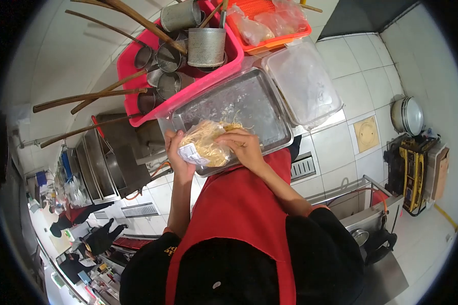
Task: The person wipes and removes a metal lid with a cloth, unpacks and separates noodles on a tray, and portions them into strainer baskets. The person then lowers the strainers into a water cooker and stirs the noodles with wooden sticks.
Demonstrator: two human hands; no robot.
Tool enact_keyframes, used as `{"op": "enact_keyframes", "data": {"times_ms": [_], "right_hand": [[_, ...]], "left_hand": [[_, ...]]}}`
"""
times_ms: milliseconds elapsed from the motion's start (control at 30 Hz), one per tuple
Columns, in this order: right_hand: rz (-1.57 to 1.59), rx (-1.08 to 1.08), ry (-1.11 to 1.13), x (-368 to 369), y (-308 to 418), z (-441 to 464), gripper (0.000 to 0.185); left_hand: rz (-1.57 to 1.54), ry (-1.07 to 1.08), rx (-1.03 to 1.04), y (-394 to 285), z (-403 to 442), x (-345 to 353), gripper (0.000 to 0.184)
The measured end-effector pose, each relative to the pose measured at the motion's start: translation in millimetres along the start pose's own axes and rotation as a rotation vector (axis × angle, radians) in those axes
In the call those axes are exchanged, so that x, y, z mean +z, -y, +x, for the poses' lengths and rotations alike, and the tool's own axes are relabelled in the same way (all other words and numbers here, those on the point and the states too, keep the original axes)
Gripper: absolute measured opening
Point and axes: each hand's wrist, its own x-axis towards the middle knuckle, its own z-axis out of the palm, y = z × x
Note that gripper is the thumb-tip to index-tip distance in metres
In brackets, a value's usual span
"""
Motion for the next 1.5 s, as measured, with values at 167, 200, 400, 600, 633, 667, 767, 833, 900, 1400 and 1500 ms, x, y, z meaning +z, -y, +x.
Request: {"op": "enact_keyframes", "data": {"times_ms": [167, 200, 400, 600, 633, 667, 767, 833, 900, 1400, 1500], "right_hand": [[-0.018, 0.016, -0.139, 2, 13, 1, 0.029], [-0.019, 0.007, -0.139, 1, 16, -1, 0.029], [-0.193, -0.182, -0.207, -6, 22, 2, 0.031], [-0.238, -0.211, -0.17, -7, 49, -7, 0.029], [-0.175, -0.185, -0.212, 1, 54, -16, 0.028], [-0.112, -0.163, -0.255, 7, 57, -21, 0.027], [-0.159, -0.1, -0.228, 7, 53, -21, 0.027], [-0.157, -0.14, -0.214, 9, 53, -20, 0.026], [-0.177, -0.086, -0.214, 6, 43, -16, 0.027], [-0.127, -0.21, -0.228, 5, 80, -23, 0.02], [-0.105, -0.098, -0.248, 8, 13, -19, 0.044]], "left_hand": [[0.1, -0.011, -0.037, -6, -3, -1, 0.027], [0.111, -0.003, -0.04, -2, -3, -3, 0.027], [0.142, 0.004, 0.002, -5, 8, 8, 0.029], [0.16, -0.029, -0.026, -11, -3, 11, 0.033], [0.158, -0.07, -0.047, -12, -3, 16, 0.033], [0.162, -0.076, -0.044, -15, -5, 13, 0.033], [0.103, -0.03, -0.046, -16, 3, 9, 0.035], [0.087, -0.042, -0.037, -19, 6, 4, 0.034], [0.082, -0.054, -0.024, -23, 3, 2, 0.034], [0.15, -0.036, -0.068, -24, -12, -1, 0.027], [0.08, -0.009, -0.106, -25, -9, 1, 0.024]]}}
